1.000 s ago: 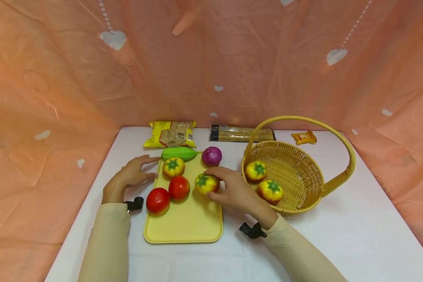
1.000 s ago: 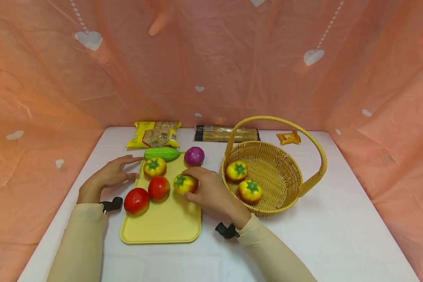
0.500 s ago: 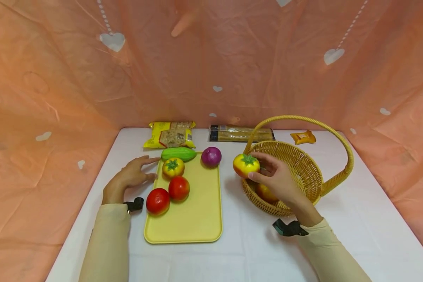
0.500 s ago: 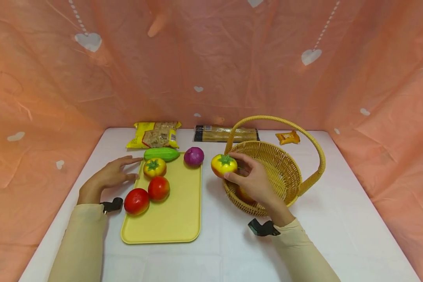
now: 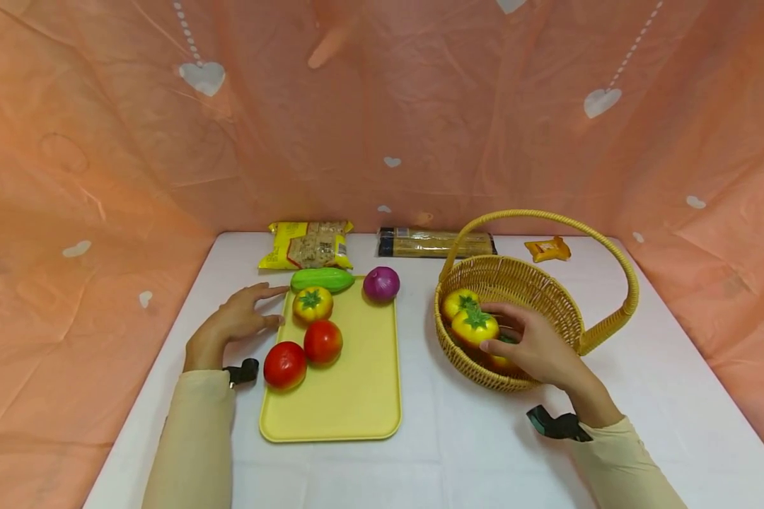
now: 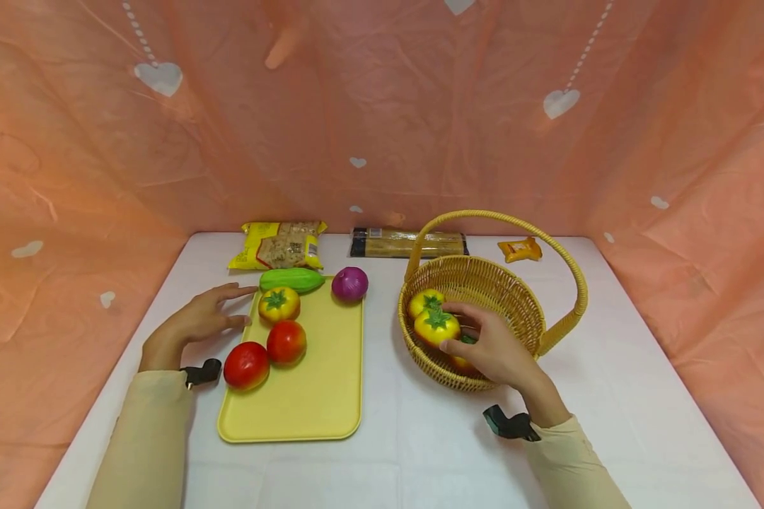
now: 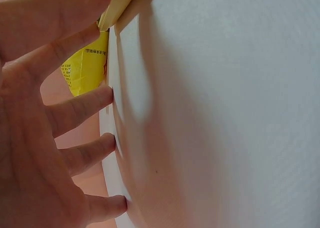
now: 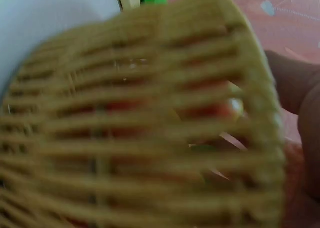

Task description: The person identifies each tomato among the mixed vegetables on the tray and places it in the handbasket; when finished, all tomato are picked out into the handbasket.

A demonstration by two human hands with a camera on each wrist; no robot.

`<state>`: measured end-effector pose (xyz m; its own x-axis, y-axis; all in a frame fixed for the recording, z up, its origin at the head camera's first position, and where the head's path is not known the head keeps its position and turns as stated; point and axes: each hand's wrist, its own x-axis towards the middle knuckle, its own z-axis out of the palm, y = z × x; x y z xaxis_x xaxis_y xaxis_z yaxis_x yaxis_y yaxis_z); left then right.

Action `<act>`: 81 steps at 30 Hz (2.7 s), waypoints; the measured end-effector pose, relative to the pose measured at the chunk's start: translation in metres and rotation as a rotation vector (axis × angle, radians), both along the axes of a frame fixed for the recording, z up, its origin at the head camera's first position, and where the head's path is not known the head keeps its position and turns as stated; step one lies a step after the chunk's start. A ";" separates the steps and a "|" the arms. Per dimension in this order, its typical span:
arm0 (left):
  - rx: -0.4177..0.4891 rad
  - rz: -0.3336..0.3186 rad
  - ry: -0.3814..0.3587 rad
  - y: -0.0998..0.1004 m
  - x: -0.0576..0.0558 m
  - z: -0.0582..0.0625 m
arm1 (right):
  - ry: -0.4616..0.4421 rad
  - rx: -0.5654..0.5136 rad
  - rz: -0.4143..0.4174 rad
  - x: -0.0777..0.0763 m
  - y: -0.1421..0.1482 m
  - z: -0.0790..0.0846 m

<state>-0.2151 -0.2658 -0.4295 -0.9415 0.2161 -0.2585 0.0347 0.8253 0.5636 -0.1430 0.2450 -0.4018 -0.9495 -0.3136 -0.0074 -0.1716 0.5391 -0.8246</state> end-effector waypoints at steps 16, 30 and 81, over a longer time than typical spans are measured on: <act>0.003 0.023 -0.029 -0.001 0.000 0.001 | 0.248 0.392 0.045 -0.011 -0.020 -0.004; -0.005 0.006 -0.007 -0.001 0.000 0.000 | 0.173 0.016 0.107 -0.007 -0.030 0.012; 0.019 -0.020 0.035 -0.002 0.001 -0.004 | 0.358 0.127 0.381 -0.055 -0.192 -0.032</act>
